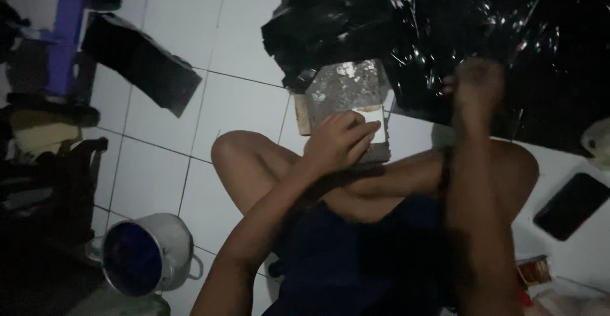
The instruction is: The person sits on the floor and uses a knife to cut a black sheet material into strips on a small wooden board. The person repeatedly cuts the material and places the resulting strips on the floor.
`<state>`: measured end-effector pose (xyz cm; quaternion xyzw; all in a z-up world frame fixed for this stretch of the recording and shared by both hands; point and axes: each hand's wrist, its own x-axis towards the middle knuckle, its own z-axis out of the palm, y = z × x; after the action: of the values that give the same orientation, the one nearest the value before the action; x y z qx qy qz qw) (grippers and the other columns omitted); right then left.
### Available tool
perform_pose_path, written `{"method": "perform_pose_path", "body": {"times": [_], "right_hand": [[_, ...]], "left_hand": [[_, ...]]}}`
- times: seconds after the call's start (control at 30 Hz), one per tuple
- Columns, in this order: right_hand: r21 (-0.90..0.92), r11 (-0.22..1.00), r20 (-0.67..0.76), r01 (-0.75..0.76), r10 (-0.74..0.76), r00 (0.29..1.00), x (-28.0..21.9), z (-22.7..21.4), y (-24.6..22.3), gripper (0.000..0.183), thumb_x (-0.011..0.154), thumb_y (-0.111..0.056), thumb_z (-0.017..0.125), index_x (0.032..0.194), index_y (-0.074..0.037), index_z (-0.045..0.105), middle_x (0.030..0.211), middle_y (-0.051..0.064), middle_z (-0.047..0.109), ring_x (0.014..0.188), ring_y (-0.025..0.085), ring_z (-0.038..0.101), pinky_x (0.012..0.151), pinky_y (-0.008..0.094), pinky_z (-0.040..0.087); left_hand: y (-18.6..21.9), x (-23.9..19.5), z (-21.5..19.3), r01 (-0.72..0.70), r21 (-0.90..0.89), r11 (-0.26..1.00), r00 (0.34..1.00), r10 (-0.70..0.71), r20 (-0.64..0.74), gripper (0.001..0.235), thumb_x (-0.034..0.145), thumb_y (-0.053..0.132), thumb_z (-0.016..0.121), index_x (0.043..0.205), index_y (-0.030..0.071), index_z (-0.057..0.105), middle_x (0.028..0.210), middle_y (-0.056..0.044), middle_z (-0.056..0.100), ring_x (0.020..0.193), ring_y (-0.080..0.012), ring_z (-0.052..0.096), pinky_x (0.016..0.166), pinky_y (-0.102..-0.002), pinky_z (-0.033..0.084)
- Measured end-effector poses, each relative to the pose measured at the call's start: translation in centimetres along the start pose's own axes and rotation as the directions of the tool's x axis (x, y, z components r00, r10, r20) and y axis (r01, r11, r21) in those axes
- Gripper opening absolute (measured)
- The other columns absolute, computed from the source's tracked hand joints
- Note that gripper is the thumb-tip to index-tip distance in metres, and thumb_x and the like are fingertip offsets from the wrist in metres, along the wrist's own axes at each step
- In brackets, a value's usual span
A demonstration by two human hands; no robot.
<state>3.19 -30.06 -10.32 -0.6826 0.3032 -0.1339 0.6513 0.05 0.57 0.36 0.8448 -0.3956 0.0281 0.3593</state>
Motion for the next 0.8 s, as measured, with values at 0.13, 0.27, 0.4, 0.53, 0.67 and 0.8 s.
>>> {"method": "perform_pose_path", "body": {"times": [0.13,0.27,0.4,0.53,0.67,0.8], "right_hand": [[-0.229,0.973,-0.029,-0.011,0.004,1.0,0.4,0.9,4.5,0.019,0.1,-0.013,0.061,0.113,0.001,0.06,0.098,0.019,0.068,0.081,0.03,0.068,0.068,0.042,0.054],[-0.555,0.832,-0.067,0.028,-0.077,0.995,-2.0,-0.4,4.5,0.029,0.102,-0.023,0.064,0.12,0.0,0.062,0.109,0.02,0.07,0.097,0.032,0.068,0.085,0.045,0.053],[-0.483,0.863,0.109,0.146,-0.106,0.988,-6.8,-0.6,2.8,0.027,0.105,-0.024,0.06,0.117,0.0,0.066,0.109,0.021,0.07,0.101,0.033,0.067,0.089,0.044,0.052],[-0.367,0.87,0.294,0.328,-0.226,0.929,-11.6,0.0,1.9,0.026,0.104,-0.021,0.059,0.109,0.003,0.068,0.102,0.021,0.071,0.095,0.032,0.068,0.086,0.04,0.053],[-0.421,0.821,0.421,0.386,-0.2,0.885,-14.5,-0.8,0.8,0.027,0.101,-0.021,0.058,0.107,0.003,0.069,0.1,0.022,0.074,0.092,0.032,0.072,0.082,0.039,0.055],[-0.377,0.834,0.447,0.404,-0.218,0.868,-15.6,-1.5,-0.7,0.026,0.101,-0.02,0.058,0.108,0.003,0.068,0.1,0.022,0.074,0.094,0.035,0.072,0.085,0.041,0.055]], "left_hand": [[-0.6,0.8,-0.8,0.194,-0.301,0.934,0.973,-0.223,-0.065,0.027,0.099,0.016,0.068,0.125,0.01,0.072,0.108,-0.01,0.067,0.096,-0.0204,0.067,0.082,-0.036,0.056],[-3.5,5.3,-3.4,0.084,0.042,0.996,0.947,-0.067,-0.313,0.025,0.096,0.01,0.068,0.12,0.007,0.072,0.113,-0.014,0.066,0.107,-0.0283,0.063,0.096,-0.043,0.051],[-7.0,10.1,-5.9,0.14,0.263,0.955,0.909,-0.018,-0.417,0.038,0.091,0.013,0.071,0.128,0.007,0.067,0.124,-0.016,0.063,0.119,-0.0363,0.059,0.101,-0.048,0.045],[-9.3,12.8,-8.0,0.13,0.437,0.89,0.977,-0.041,-0.208,0.038,0.091,0.019,0.074,0.126,0.007,0.068,0.119,-0.016,0.064,0.112,-0.0369,0.06,0.096,-0.051,0.045],[-9.7,13.6,-8.8,0.142,0.422,0.896,0.989,-0.114,-0.093,0.032,0.089,0.022,0.075,0.118,0.009,0.071,0.11,-0.014,0.065,0.103,-0.0356,0.064,0.086,-0.051,0.049],[-9.2,13.2,-9.2,0.122,0.441,0.889,0.99,-0.079,-0.115,0.026,0.089,0.017,0.072,0.113,0.008,0.072,0.105,-0.012,0.066,0.096,-0.0331,0.066,0.082,-0.05,0.051]]}}
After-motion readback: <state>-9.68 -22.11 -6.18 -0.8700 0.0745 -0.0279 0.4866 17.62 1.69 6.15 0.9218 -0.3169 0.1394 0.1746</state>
